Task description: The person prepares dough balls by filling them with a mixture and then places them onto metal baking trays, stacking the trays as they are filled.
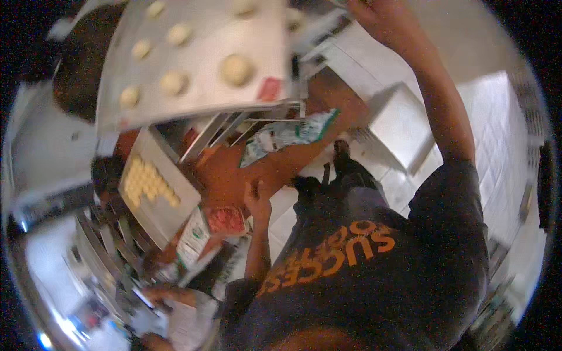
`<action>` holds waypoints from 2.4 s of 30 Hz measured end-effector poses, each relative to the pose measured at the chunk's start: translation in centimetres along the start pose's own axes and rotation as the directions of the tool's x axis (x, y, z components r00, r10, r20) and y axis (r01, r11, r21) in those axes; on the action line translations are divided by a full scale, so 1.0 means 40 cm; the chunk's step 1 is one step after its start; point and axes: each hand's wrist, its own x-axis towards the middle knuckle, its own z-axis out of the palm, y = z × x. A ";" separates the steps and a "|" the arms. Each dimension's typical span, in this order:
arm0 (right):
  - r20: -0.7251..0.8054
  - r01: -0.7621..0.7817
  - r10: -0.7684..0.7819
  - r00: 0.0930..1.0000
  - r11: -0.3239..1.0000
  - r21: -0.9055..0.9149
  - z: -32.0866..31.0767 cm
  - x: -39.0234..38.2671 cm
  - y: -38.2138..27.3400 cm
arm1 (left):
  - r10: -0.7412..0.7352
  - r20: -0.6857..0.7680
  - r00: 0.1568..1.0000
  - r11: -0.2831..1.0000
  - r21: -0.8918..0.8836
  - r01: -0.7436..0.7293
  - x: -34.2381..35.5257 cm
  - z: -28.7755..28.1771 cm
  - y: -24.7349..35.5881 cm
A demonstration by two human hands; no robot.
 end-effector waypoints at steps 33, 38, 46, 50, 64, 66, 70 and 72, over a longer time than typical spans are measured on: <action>-0.120 -0.939 0.993 -0.014 0.028 0.343 0.268 -1.870 1.206 | -0.367 0.757 0.540 0.886 0.462 -0.046 -0.034 1.015 -0.037; -0.401 -0.982 0.912 0.082 0.142 0.123 -0.027 -1.393 0.934 | -0.496 0.634 0.593 0.848 0.501 0.173 -0.031 0.775 -0.182; -0.710 -0.824 0.674 0.205 0.510 0.247 -0.491 -1.100 0.488 | -0.110 0.575 0.811 0.963 0.262 -0.056 -0.118 0.363 -0.404; -0.646 -0.653 0.713 0.274 0.630 0.419 -0.650 -1.128 0.437 | 0.024 0.426 0.904 0.987 0.135 -0.090 -0.157 0.274 -0.393; 0.049 -0.327 0.518 0.854 0.460 0.825 -0.203 0.077 0.168 | -0.267 -0.292 0.918 0.935 -0.312 0.172 -0.318 -0.184 -0.452; 0.159 -0.397 0.442 0.883 0.522 0.755 -0.099 0.184 0.174 | -0.339 -0.345 0.875 0.928 -0.274 0.252 -0.380 -0.182 -0.450; 0.317 -0.484 0.376 0.871 0.539 0.690 0.029 0.321 0.223 | -0.396 -0.402 0.826 0.910 -0.290 0.295 -0.426 -0.136 -0.373; 0.400 -0.525 0.340 0.851 0.529 0.666 0.120 0.381 0.255 | -0.445 -0.451 0.774 0.889 -0.326 0.322 -0.451 -0.111 -0.348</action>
